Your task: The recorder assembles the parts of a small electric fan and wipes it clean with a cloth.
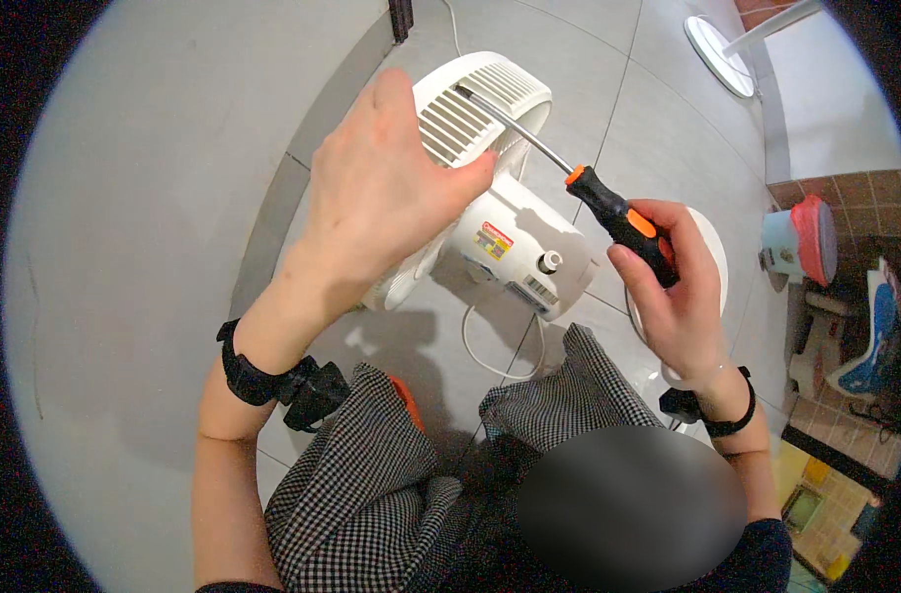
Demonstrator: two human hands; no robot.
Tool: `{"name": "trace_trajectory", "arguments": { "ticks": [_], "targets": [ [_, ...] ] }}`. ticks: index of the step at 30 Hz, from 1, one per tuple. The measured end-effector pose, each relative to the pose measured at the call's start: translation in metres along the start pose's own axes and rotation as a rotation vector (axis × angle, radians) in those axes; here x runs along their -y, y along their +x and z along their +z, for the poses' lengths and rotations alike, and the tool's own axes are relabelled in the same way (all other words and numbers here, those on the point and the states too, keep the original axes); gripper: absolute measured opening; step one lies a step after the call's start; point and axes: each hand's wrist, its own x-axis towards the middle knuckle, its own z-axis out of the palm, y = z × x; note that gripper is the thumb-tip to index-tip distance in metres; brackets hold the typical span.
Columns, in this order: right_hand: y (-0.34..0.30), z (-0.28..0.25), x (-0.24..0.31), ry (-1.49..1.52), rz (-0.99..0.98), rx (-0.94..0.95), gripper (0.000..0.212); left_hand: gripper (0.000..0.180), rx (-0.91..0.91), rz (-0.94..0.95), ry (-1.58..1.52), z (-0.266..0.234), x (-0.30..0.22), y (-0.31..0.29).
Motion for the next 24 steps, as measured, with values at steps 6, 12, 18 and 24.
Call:
{"name": "trace_trajectory", "arguments": {
  "ticks": [6, 12, 18, 24],
  "targets": [
    [0.015, -0.016, -0.011, 0.875, 0.566, 0.283, 0.035, 0.049, -0.014, 0.027, 0.004, 0.003, 0.001, 0.000],
    [0.006, 0.004, -0.002, 0.481, 0.209, 0.034, 0.051, 0.050, 0.008, -0.031, 0.016, 0.002, 0.001, 0.004],
    [0.008, 0.018, -0.016, -0.294, -0.470, -0.183, 0.046, 0.050, 0.008, -0.011, -0.013, 0.005, 0.006, 0.006],
    [0.014, 0.002, 0.000, 0.638, 0.448, 0.057, 0.032, 0.050, 0.003, -0.007, -0.002, 0.008, 0.008, 0.008]
  ]
}}
